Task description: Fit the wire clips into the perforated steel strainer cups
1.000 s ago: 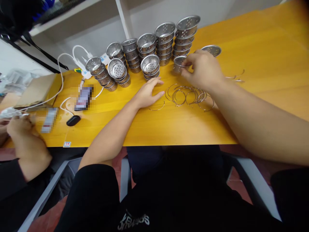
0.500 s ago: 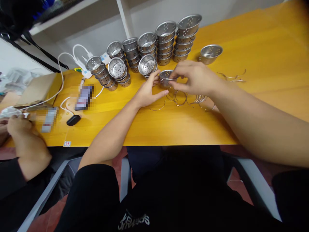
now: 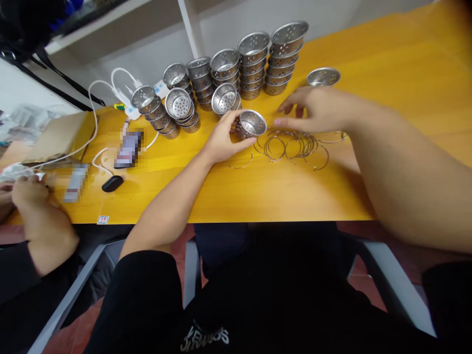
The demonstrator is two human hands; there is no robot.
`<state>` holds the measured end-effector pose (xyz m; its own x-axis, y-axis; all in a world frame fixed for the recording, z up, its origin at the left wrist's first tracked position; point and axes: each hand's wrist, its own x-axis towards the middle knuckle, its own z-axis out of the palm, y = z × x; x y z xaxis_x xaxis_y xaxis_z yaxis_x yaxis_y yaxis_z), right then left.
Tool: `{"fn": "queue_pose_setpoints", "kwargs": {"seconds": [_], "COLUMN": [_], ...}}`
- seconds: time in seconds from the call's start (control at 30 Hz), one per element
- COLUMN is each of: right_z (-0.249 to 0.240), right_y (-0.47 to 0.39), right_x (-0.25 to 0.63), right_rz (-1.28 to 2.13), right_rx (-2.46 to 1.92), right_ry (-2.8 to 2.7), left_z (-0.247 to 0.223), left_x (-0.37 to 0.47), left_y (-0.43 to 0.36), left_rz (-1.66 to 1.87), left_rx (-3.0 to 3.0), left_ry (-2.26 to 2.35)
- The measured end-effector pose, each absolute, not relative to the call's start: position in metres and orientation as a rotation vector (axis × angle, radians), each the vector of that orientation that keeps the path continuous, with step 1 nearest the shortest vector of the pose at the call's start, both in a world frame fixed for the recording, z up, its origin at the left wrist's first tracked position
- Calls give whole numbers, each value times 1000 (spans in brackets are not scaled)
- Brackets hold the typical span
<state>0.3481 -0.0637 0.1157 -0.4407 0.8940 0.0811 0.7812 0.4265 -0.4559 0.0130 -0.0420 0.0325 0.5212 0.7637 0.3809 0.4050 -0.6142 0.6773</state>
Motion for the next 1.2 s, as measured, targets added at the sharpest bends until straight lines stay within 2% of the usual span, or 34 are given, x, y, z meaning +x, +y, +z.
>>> {"fn": "queue_pose_setpoints", "kwargs": {"seconds": [0.3, 0.57, 0.77, 1.03, 1.2], "right_z": [100, 93, 93, 108, 103], "right_y": [-50, -51, -51, -65, -64], "right_x": [344, 344, 344, 335, 333], "right_rz": [659, 424, 389, 568, 808], "right_rx": [-1431, -1402, -1324, -1384, -1332], "right_ry": [-2580, -2702, -2704, -2429, -2143], "left_z": [34, 32, 33, 30, 29], "left_x": [13, 12, 11, 12, 12], "left_y": [-42, -40, -40, -38, -38], "left_rz": [880, 886, 879, 905, 911], "left_rx": [2238, 2238, 2240, 2206, 2208], "left_ry": [949, 930, 927, 911, 898]}}
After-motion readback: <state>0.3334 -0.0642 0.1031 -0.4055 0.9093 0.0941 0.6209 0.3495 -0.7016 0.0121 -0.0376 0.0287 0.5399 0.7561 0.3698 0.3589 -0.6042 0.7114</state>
